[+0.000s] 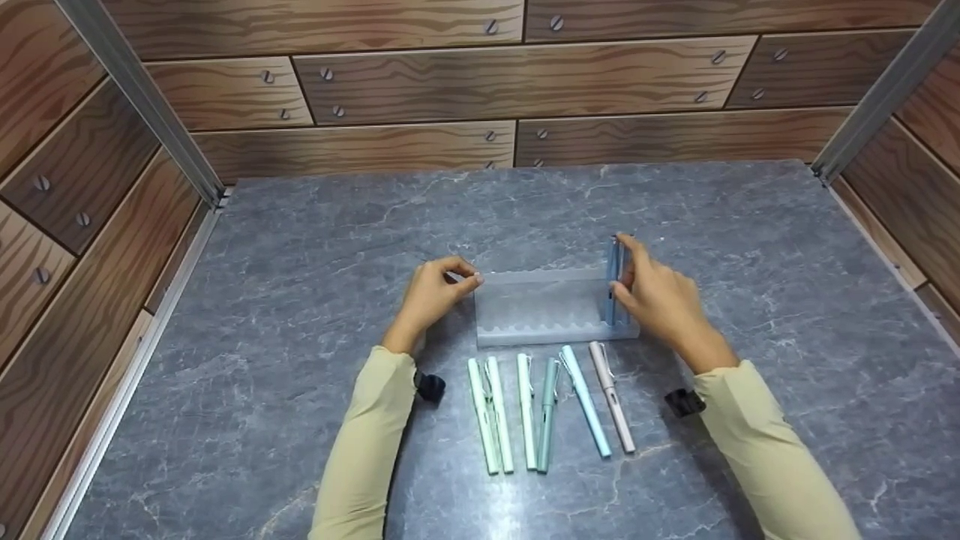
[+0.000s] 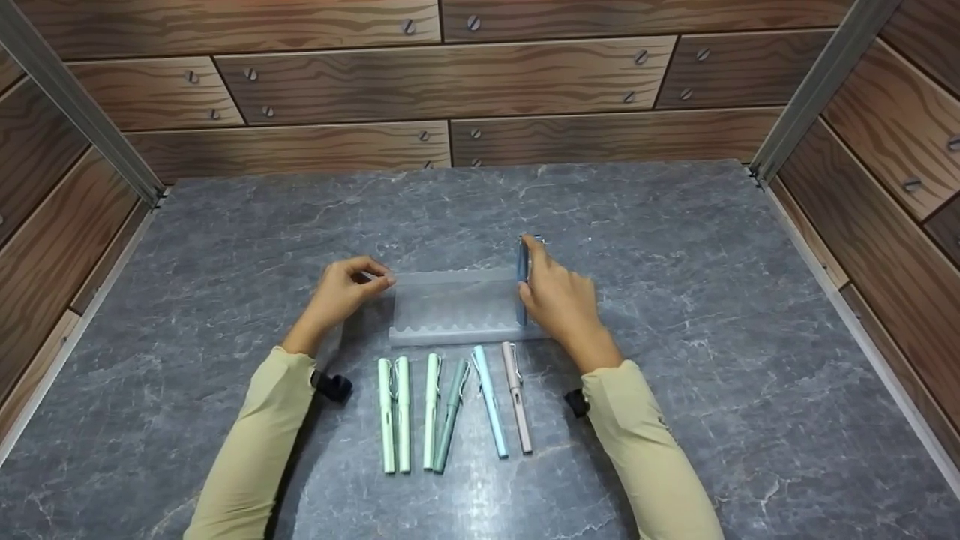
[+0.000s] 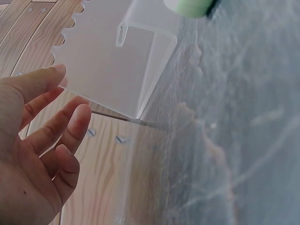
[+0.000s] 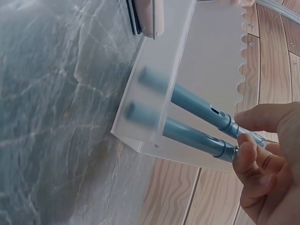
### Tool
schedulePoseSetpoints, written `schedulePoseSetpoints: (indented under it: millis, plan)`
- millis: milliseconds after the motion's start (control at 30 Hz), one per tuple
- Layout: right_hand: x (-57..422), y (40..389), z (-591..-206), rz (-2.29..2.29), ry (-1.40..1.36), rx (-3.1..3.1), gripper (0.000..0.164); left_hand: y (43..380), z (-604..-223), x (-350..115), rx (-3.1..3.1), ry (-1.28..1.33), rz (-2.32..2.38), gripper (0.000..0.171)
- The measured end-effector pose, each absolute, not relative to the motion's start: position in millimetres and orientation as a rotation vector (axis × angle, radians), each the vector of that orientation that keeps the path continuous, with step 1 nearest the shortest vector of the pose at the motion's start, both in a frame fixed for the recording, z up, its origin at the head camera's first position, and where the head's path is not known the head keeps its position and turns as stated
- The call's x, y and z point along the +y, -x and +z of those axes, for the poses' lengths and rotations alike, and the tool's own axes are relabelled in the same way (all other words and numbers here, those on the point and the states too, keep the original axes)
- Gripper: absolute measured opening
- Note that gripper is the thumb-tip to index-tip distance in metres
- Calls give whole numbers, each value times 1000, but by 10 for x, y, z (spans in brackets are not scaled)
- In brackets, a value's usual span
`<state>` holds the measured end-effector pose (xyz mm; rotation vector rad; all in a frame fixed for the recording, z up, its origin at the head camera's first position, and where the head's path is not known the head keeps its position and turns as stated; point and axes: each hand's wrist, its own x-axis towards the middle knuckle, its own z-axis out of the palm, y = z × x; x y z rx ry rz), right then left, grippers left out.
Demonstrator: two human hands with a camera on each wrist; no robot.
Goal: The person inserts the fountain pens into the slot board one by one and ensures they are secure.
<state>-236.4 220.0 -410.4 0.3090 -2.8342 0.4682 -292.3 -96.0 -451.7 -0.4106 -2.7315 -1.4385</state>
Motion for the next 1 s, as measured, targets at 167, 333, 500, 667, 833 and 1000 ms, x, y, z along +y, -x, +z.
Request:
schedulePoseSetpoints:
  millis: [167, 333, 500, 667, 833, 1000]
  plan:
    - [2212, 2299, -4089, 501, -345, -2809, 65, 2926, -4521, -957, -2721, 412, -1433, 12]
    - [2228, 2218, -4104, 520, -399, -2805, 66, 2918, -4519, -962, -2720, 403, -1423, 14]
    - [2243, 2145, -4116, 503, -429, -2844, 66, 2923, -4515, -963, -2718, 418, -1410, 14]
    - [2243, 2094, -4093, 490, -447, -2895, 68, 2919, -4507, -963, -2715, 421, -1409, 14]
    - [2250, 2043, -4101, 463, -495, -2932, 70, 2919, -4506, -958, -2740, 408, -1411, 15]
    - [2259, 2010, -4132, 447, -532, -2974, 69, 2918, -4507, -957, -2749, 395, -1416, 15]
